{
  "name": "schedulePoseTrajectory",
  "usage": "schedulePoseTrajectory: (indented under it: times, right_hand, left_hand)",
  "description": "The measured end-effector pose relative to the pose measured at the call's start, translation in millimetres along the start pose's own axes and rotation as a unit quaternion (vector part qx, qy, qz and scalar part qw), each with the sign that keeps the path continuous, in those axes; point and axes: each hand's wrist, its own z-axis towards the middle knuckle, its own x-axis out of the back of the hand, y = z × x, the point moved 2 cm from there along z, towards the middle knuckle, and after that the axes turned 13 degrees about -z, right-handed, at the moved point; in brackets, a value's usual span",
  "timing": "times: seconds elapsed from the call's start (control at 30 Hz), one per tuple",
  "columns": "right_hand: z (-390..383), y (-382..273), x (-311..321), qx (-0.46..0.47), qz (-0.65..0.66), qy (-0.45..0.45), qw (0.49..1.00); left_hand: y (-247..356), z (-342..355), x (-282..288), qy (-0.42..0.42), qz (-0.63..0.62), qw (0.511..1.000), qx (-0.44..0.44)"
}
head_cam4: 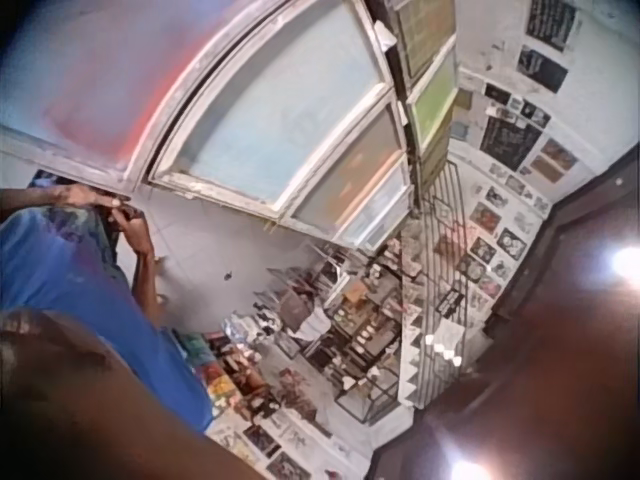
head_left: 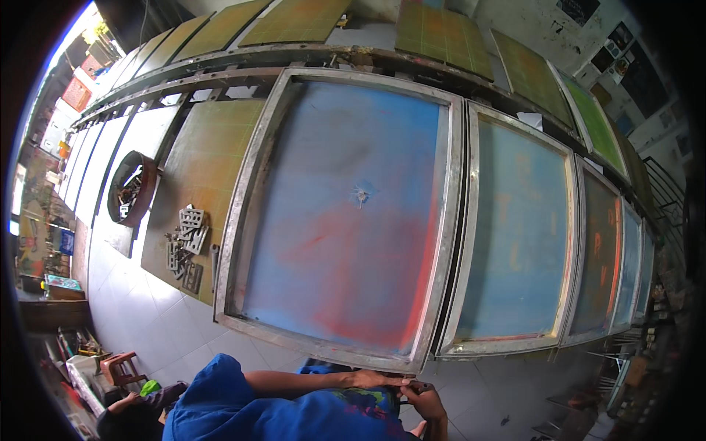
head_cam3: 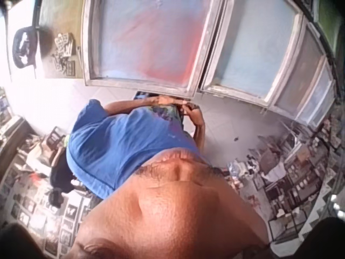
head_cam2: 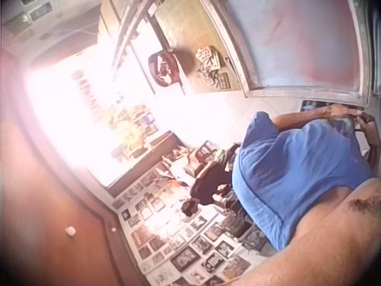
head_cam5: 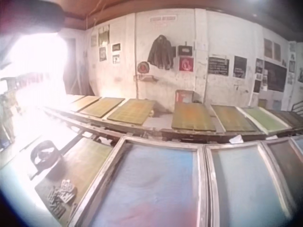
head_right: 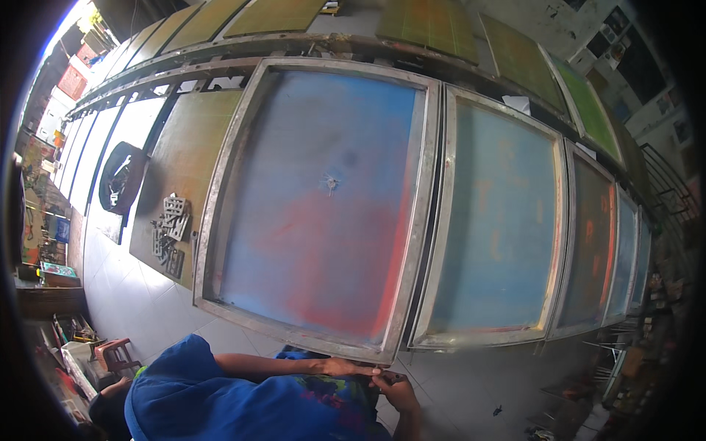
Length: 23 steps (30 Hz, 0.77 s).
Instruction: The person selects a wrench and bolts from a tin container and then uses the wrench to tighten a bolt on a screen printing frame on a long table.
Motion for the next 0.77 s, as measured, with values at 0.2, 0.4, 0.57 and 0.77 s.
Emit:
schedulePoseTrajectory:
  times: [0.2,0.4,0.57,0.77]
  right_hand:
    - [2,-2,-7,0.02,0.073,0.045,0.996]
    - [5,6,-18,0.115,0.007,0.139,0.984]
    - [-3,6,-25,0.16,-0.048,0.121,0.979]
    - [-5,39,-28,0.119,0.026,0.076,0.99]
  left_hand:
    - [0,3,5,-0.013,0.004,0.999,0.034]
    - [-1,2,-12,0.1,0.05,0.992,-0.065]
    - [-31,13,-15,0.192,0.071,0.973,-0.103]
    - [-20,-5,-33,0.219,0.02,0.969,-0.115]
